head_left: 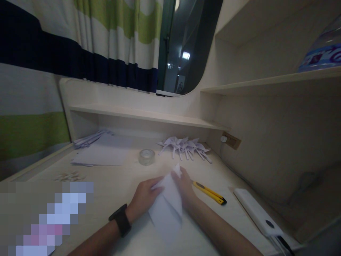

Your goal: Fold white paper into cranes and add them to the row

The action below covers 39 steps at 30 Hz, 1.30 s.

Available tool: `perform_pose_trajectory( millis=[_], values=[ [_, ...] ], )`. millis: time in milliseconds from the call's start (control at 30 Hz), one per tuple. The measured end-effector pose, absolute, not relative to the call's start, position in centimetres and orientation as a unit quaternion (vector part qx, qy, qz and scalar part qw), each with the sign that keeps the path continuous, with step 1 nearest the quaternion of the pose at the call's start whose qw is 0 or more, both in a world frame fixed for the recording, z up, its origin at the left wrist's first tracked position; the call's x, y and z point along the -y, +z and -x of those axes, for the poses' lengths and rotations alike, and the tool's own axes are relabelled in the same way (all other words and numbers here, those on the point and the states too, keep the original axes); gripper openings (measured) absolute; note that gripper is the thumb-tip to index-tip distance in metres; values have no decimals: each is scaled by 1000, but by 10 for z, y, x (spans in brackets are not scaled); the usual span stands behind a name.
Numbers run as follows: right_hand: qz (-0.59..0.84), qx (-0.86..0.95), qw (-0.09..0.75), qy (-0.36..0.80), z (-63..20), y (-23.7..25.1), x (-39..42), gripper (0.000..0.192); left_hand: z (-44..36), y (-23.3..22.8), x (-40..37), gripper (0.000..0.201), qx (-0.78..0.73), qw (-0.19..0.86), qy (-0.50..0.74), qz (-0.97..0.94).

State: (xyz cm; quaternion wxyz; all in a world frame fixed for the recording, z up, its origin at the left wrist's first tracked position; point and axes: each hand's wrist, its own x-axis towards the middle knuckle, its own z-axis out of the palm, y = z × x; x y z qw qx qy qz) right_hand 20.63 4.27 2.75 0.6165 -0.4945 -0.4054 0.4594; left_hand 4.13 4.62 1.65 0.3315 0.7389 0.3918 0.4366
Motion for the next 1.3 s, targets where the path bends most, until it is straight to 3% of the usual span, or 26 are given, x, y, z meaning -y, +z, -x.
perform_pose_trajectory(
  millis=[300,433,733,967,1300],
  values=[
    [407,349,614,579,-207,22,-46,60,-40,10,-49,28,-409,267,429,-760],
    [412,332,621,578,-211,25,-46,74,-39,14,-48,28,-388,268,436,-767],
    [425,388,622,531,-216,38,-42,76,-36,19,-46,28,-367,262,429,-783],
    [425,397,627,519,-232,33,-61,44,-38,17,-45,28,-368,237,448,-780],
    [412,418,622,517,-242,36,-63,32,-38,19,-42,27,-374,234,447,-778]
  ],
)
